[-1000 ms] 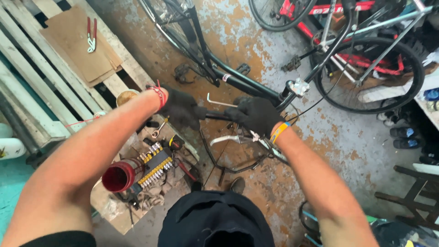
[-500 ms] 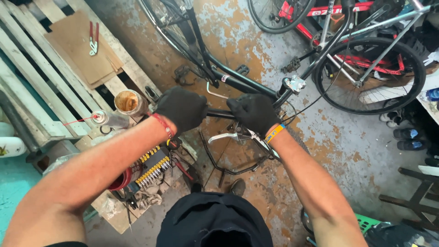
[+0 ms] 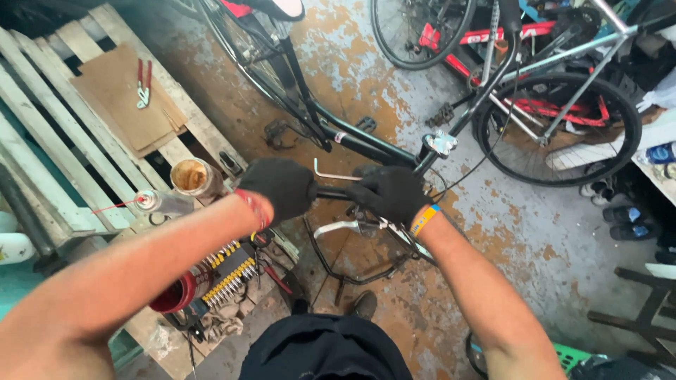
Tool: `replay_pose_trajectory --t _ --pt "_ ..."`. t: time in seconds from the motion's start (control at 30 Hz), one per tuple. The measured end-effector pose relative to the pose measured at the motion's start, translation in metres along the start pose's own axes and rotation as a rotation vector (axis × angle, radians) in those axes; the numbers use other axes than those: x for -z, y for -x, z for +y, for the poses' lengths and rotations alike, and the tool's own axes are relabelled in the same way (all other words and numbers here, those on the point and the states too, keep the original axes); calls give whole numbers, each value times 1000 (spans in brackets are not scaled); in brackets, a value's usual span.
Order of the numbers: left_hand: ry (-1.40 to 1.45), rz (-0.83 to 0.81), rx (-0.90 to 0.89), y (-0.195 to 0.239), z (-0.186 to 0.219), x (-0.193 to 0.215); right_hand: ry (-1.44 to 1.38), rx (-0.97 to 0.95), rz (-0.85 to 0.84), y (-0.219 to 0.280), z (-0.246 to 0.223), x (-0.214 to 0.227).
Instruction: The person installs a black handlebar grip onto a bicycle handlebar by sliding it into place and rotating it to secure it. They then use a hex key to tighten the bolt on the brake lever clamp to fix the grip's position.
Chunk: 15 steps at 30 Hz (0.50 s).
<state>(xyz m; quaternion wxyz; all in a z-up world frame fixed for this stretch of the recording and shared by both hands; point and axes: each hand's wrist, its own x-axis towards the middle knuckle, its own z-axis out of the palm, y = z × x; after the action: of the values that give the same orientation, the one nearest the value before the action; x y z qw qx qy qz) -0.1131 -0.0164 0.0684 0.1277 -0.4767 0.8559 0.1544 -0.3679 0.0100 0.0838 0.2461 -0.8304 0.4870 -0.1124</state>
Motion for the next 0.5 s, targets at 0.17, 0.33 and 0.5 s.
replay_pose_trajectory --t 0.17,0.33,0.5 --pt "-135 481 -32 -17 0 -49 -19 7 121 -4 15 -26" --pt "-16 371 44 -6 14 -53 2 36 173 2 15 -29" --pt "-32 401 80 -14 24 -50 39 -31 178 5 27 -35"
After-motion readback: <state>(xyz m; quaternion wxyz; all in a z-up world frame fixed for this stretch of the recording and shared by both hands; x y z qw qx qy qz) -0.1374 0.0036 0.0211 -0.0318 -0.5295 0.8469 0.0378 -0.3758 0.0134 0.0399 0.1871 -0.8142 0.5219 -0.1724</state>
